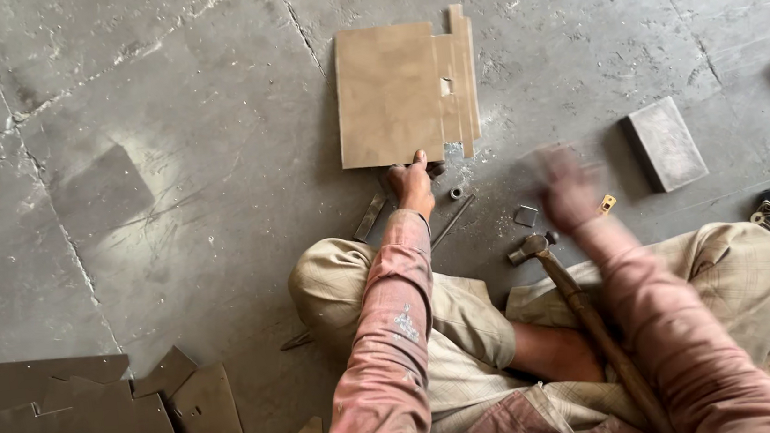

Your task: The person sits on the floor and uses a hammer and a punch to create holes in rectangular metal sheets. They repeatedly position the punch on the metal, strike it with the hammer, and then move the sheet to a new position to continue the process.

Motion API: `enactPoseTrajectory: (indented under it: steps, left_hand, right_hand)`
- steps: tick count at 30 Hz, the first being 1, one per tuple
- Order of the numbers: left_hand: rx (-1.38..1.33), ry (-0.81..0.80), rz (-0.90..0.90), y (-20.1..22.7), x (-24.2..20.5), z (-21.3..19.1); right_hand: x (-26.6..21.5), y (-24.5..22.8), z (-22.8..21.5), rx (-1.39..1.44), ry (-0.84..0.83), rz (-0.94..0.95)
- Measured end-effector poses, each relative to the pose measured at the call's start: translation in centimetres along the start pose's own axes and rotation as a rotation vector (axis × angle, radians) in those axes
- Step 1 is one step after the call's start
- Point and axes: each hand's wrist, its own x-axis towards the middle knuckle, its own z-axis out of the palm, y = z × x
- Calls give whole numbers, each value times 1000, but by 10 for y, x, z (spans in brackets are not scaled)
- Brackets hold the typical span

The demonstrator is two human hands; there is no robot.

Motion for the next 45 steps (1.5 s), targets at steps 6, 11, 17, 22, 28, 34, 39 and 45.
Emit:
enactPoseTrajectory:
  steps: [6, 11, 17, 22, 28, 34, 39, 45]
  left_hand:
    - [-52, -131, 13, 5, 1, -7]
    - [-11, -76, -64, 11, -8, -4]
    - [133, -86, -141, -5, -12, -3]
    - [267, -6, -122, -1, -23, -4]
    - [368, 99, -88, 26, -51, 11]
    - [392, 98, -87, 37, -61, 17]
    - [501, 109, -89, 46, -66, 14]
    - [1758, -187, 861, 31, -93, -16]
  right_hand:
    - [25, -126, -63, 310, -392, -127]
    - [42, -89, -67, 331, -299, 101]
    - [25, -82, -48, 449, -169, 105]
    - [21, -87, -43, 454, -145, 53]
    - [24, -92, -44, 465, -161, 86]
    - [23, -90, -43, 486, -168, 91]
    - [22, -93, -41, 488, -170, 93]
    - [22, -69, -46, 471, -284, 18]
